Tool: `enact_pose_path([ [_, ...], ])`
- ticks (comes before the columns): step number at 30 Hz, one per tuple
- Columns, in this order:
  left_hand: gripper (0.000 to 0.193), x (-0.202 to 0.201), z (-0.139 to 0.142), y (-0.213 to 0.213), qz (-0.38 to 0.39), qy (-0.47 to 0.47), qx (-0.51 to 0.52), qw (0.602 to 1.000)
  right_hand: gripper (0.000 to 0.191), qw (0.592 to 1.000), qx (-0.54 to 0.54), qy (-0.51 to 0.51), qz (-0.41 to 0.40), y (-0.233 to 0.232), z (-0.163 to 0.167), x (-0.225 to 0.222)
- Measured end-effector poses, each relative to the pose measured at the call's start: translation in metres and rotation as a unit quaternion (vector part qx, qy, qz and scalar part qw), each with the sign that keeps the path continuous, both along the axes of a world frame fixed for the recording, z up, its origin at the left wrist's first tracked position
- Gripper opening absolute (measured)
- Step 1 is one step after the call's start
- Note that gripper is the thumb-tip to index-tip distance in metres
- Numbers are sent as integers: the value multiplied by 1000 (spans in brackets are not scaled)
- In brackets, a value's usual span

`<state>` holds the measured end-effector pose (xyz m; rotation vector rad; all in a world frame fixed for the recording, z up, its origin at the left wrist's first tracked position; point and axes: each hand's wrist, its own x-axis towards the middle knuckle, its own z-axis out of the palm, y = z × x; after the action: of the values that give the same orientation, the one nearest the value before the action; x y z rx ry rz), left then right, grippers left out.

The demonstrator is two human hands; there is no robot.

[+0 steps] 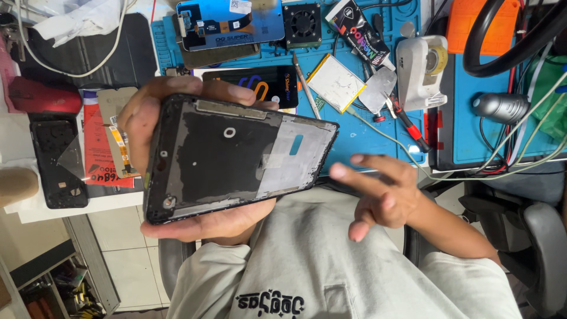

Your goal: The person holds a disassembled phone frame and applies adhesive from a tube along its edges, then presses and rubs the frame surface with their fingers. They rotate the frame repeatedly while working, then pick up an orange replacement back cover and peel its protective film.

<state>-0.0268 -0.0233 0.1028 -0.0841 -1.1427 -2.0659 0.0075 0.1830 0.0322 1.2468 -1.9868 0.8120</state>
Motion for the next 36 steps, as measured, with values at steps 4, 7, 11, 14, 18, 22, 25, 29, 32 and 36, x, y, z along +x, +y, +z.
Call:
enact_pose_path([
  [4, 92, -1, -3, 2, 9, 5, -1, 1000, 97, 998, 28, -21, -58, 0, 2, -9],
  [7, 92, 0, -1, 2, 11, -6, -15, 1000, 98, 997, 43, -16, -64, -5, 1, -12],
  [11, 94, -2, 1, 0, 26, -2, -16, 1000, 96, 998, 38, 6, -57, -13, -1, -4],
  [14, 93, -7, -1, 2, 49, 7, -19, 999, 97, 999, 36, -4, -39, -12, -2, 3],
  [18, 95, -11, -1, -2, 41, -13, -46, 998, 96, 1000, 11, 0, -4, -6, -1, 3],
  [22, 99, -13, 3, -3, 23, -46, -70, 996, 94, 997, 20, -1, -68, -3, 3, -5],
  [25, 103, -12, 6, -3, 41, -93, -104, 989, 93, 997, 34, -7, -74, -7, 5, -12],
  [29, 101, -12, 5, -3, 18, -48, -44, 998, 93, 998, 38, -1, -58, -16, 2, -8],
  [32, 100, -13, 1, -3, 15, -28, -32, 999, 95, 999, 20, -3, -39, -19, -2, 1],
  [36, 101, -12, 0, -2, 17, -50, -28, 998, 94, 1000, -8, -24, 11, -17, -6, 7],
])
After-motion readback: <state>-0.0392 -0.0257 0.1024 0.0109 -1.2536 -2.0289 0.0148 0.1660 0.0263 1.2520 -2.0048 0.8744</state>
